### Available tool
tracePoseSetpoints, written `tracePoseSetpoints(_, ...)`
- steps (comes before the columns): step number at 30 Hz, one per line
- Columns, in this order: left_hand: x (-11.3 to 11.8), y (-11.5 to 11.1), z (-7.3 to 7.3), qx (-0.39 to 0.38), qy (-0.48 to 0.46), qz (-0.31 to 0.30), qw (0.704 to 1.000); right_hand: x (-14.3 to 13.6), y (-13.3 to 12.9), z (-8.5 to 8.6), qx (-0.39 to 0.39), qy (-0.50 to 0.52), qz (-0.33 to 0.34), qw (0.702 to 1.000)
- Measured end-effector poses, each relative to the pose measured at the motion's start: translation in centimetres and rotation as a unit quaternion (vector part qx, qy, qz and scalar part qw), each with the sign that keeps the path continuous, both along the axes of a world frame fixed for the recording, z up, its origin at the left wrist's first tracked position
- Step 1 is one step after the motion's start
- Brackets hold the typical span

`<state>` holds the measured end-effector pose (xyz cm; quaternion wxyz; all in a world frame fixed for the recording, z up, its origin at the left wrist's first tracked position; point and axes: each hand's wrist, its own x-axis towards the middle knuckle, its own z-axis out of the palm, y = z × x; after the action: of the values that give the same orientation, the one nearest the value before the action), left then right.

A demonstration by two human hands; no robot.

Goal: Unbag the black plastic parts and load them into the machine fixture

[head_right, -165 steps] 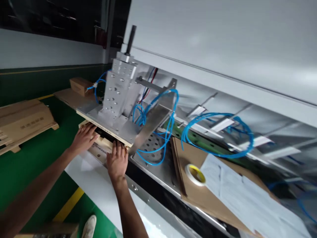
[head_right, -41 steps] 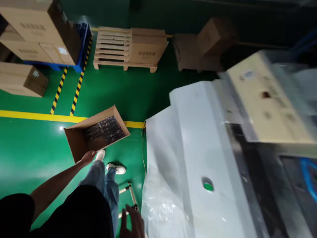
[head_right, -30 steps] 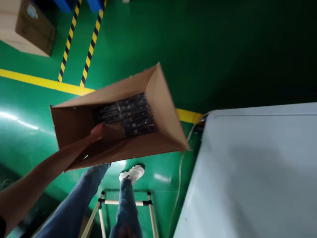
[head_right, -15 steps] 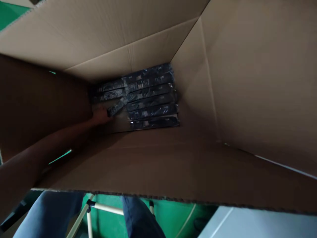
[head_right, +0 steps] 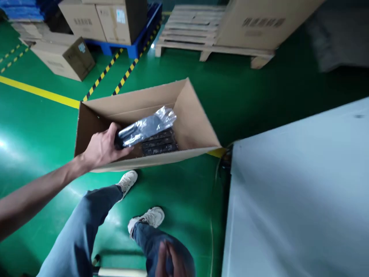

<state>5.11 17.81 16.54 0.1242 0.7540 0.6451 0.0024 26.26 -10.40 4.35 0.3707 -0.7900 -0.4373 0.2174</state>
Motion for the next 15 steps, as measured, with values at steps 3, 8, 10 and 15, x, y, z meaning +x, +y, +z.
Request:
tracePoseSetpoints(3,-0.1,-9.6,3.3,-0.039,-0.059,0.004,0.997,-2.7,-0.8,5.0,0.037,0.083,0.003,0.996)
tracePoseSetpoints(8,-2.4,-23.4,3.2,-0.144,-0.228,0.051,0.961,-8.9,0.3,12.3,0.121,0.295,-0.002,0.948)
tracePoseSetpoints(10,-3.9,-27.3,3.0,-0.217,-0.331,0.065,0.916,-10.7,-0.8,13.9,0.094,0.311,-0.023,0.946)
tracePoseSetpoints(15,-6.2,-33.7,3.7,-0.438,-0.563,0.171,0.680,-12.7,-5.2,14.9,0.081,0.292,0.000,0.953)
